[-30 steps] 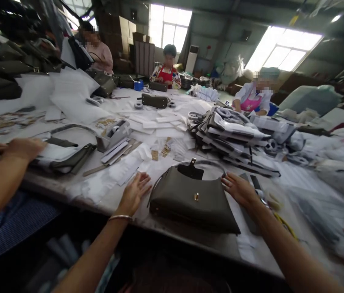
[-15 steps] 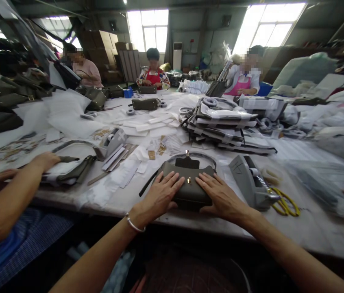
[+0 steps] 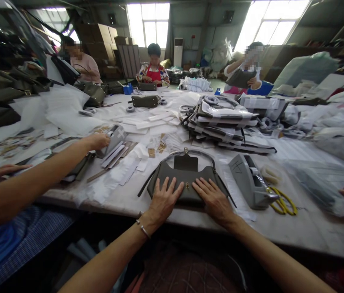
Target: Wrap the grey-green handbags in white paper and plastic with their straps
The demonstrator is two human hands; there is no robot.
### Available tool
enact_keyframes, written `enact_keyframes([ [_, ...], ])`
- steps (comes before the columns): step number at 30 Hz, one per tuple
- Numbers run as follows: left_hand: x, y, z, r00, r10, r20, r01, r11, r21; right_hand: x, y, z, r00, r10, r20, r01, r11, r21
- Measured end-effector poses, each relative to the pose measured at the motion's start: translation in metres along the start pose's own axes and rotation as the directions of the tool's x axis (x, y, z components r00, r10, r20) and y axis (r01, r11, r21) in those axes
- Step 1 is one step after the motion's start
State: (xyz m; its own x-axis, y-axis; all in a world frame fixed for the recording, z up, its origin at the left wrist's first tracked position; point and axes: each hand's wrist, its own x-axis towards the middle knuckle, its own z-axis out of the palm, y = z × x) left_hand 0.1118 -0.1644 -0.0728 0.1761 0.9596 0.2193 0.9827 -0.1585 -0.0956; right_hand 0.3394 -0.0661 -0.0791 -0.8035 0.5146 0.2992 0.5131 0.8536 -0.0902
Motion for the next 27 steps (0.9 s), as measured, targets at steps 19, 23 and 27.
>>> enact_keyframes([
  [19, 0.004, -0.007, -0.002, 0.997, -0.072, 0.017, 0.073, 0.935, -0.347, 0.103, -0.017, 0.023, 0.981, -0.163, 0.107, 0.094, 0.876, 0.473],
  [23, -0.022, -0.026, 0.011, 0.983, -0.166, -0.083, 0.133, 0.942, -0.308, 0.095, -0.017, 0.022, 0.971, -0.22, 0.092, 0.144, 0.851, 0.505],
  [27, -0.03, -0.038, 0.012, 0.976, -0.19, -0.107, 0.15, 0.942, -0.301, 0.099, -0.019, 0.018, 0.955, -0.255, 0.152, 0.147, 0.851, 0.503],
])
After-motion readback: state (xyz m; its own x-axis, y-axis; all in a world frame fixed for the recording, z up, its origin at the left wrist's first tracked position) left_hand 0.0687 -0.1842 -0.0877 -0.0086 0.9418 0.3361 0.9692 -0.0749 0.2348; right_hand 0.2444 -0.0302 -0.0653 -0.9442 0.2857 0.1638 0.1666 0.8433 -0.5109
